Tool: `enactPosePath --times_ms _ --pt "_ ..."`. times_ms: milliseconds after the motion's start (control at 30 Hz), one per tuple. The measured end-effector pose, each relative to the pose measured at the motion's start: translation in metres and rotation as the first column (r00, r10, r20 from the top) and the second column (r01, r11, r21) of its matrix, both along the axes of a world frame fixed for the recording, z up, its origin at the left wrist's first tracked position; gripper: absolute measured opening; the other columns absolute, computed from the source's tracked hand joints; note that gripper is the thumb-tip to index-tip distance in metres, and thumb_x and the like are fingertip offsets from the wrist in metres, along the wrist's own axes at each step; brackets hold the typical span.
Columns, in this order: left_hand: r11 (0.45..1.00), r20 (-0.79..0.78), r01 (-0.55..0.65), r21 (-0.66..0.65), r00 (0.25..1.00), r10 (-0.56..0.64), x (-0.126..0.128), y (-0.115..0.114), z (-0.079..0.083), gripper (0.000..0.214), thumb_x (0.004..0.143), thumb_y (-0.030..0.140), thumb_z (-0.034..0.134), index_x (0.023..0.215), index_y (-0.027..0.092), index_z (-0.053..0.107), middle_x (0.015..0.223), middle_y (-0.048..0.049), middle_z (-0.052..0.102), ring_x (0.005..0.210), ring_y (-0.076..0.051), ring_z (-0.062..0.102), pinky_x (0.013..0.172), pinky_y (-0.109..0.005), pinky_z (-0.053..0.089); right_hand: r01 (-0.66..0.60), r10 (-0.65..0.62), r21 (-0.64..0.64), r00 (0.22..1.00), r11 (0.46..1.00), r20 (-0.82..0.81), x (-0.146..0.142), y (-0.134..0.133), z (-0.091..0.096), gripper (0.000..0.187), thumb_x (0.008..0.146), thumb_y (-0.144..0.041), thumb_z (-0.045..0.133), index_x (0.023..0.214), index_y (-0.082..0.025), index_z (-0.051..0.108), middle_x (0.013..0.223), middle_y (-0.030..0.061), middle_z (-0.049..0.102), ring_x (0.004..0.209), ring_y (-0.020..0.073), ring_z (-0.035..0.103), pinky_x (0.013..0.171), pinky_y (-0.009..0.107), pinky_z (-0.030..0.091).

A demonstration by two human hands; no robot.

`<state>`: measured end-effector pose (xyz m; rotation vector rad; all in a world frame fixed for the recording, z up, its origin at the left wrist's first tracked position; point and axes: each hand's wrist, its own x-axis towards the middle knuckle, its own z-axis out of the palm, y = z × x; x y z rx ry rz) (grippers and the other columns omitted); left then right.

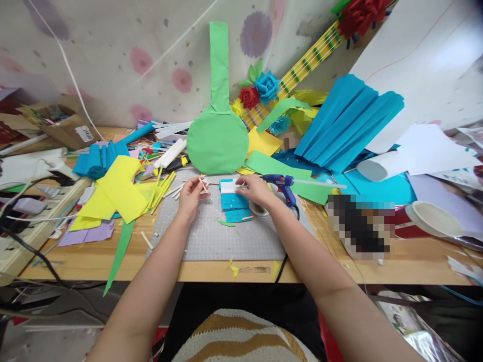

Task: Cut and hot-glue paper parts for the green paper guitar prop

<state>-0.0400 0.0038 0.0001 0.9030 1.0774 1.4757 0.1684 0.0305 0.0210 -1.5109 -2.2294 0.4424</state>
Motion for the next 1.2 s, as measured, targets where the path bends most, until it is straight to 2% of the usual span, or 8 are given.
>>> enactPosePath --times_ms 167,333,467,533,600,733,933,1200 --pt "1.000 -0.067 0.020 0.022 0.998 -0.019 0.004 -0.002 0.000 0.033 0.061 0.037 0.068 0.086 0.019 0.058 0.084 -0.0020 0.058 0.071 -0.012 0.056 0.060 -0.027 0.053 -0.038 0.026 0.089 0.992 0.995 0.127 0.003 -0.013 -0.007 0.017 0.080 -0.028 0.052 0.089 -0.018 0.063 0.096 0.0075 0.062 0.095 0.0186 0.051 0.086 0.032 0.036" --pt "0.999 -0.091 0.031 0.019 0.995 -0.029 0.003 -0.005 -0.002 0.033 0.059 0.035 0.070 0.084 0.018 0.059 0.080 -0.0017 0.059 0.070 -0.013 0.057 0.060 -0.029 0.053 0.035 -0.031 0.015 0.971 0.999 -0.237 0.000 -0.008 0.000 0.018 0.081 -0.031 0.047 0.085 -0.019 0.060 0.088 0.0029 0.064 0.082 0.0151 0.056 0.077 0.029 0.042" --pt "0.997 -0.077 0.058 -0.044 0.995 -0.061 0.003 -0.004 0.002 0.028 0.061 0.035 0.069 0.079 0.017 0.059 0.074 -0.0014 0.059 0.069 -0.012 0.058 0.061 -0.027 0.051 0.001 -0.158 -0.237 0.750 0.971 -0.642 -0.003 -0.006 0.001 0.014 0.076 -0.028 0.049 0.084 -0.018 0.054 0.077 0.0002 0.062 0.070 0.0129 0.058 0.067 0.028 0.048" --pt "0.982 -0.042 0.153 -0.113 0.986 -0.159 0.006 -0.004 0.007 0.024 0.060 0.032 0.071 0.072 0.015 0.058 0.073 -0.0021 0.061 0.071 -0.012 0.059 0.066 -0.028 0.051 -0.074 -0.239 -0.362 0.627 0.929 -0.741 -0.006 -0.008 -0.002 0.014 0.073 -0.025 0.050 0.086 -0.019 0.051 0.072 -0.0013 0.060 0.067 0.0125 0.059 0.063 0.029 0.050" --pt "0.944 0.018 0.276 -0.182 0.961 -0.278 0.011 -0.005 0.014 0.021 0.059 0.027 0.072 0.069 0.014 0.058 0.075 -0.0037 0.063 0.073 -0.013 0.060 0.071 -0.030 0.050 -0.112 -0.296 -0.430 0.572 0.896 -0.765 -0.009 -0.011 -0.006 0.016 0.071 -0.023 0.050 0.087 -0.020 0.048 0.070 -0.0024 0.059 0.066 0.0123 0.059 0.063 0.029 0.051" --pt "0.914 0.099 0.346 -0.213 0.938 -0.332 0.021 -0.007 0.024 0.019 0.058 0.023 0.073 0.067 0.014 0.059 0.080 -0.0055 0.065 0.077 -0.014 0.061 0.077 -0.031 0.047 -0.040 -0.363 -0.457 0.547 0.888 -0.754 -0.011 -0.018 -0.012 0.015 0.069 -0.018 0.049 0.083 -0.021 0.043 0.067 -0.0040 0.055 0.066 0.0120 0.059 0.062 0.029 0.053" --pt "0.970 -0.143 0.216 -0.111 0.963 -0.230 0.032 -0.001 0.018 0.023 0.056 0.029 0.073 0.068 0.014 0.060 0.075 -0.0027 0.064 0.070 -0.011 0.057 0.070 -0.025 0.043 -0.111 -0.344 -0.450 0.491 0.886 -0.800 -0.012 -0.023 -0.011 0.026 0.064 -0.010 0.044 0.086 -0.022 0.036 0.071 -0.0050 0.056 0.068 0.0124 0.060 0.062 0.030 0.054" --pt "0.983 -0.279 0.149 -0.108 0.944 -0.174 0.051 -0.002 0.013 0.026 0.057 0.032 0.071 0.070 0.016 0.056 0.059 0.0013 0.059 0.056 -0.011 0.054 0.053 -0.022 0.039 -0.030 -0.299 -0.387 0.581 0.922 -0.757 -0.011 -0.027 -0.017 0.029 0.064 -0.028 0.058 0.087 -0.023 0.041 0.069 -0.0054 0.056 0.059 0.0126 0.057 0.050 0.025 0.048"
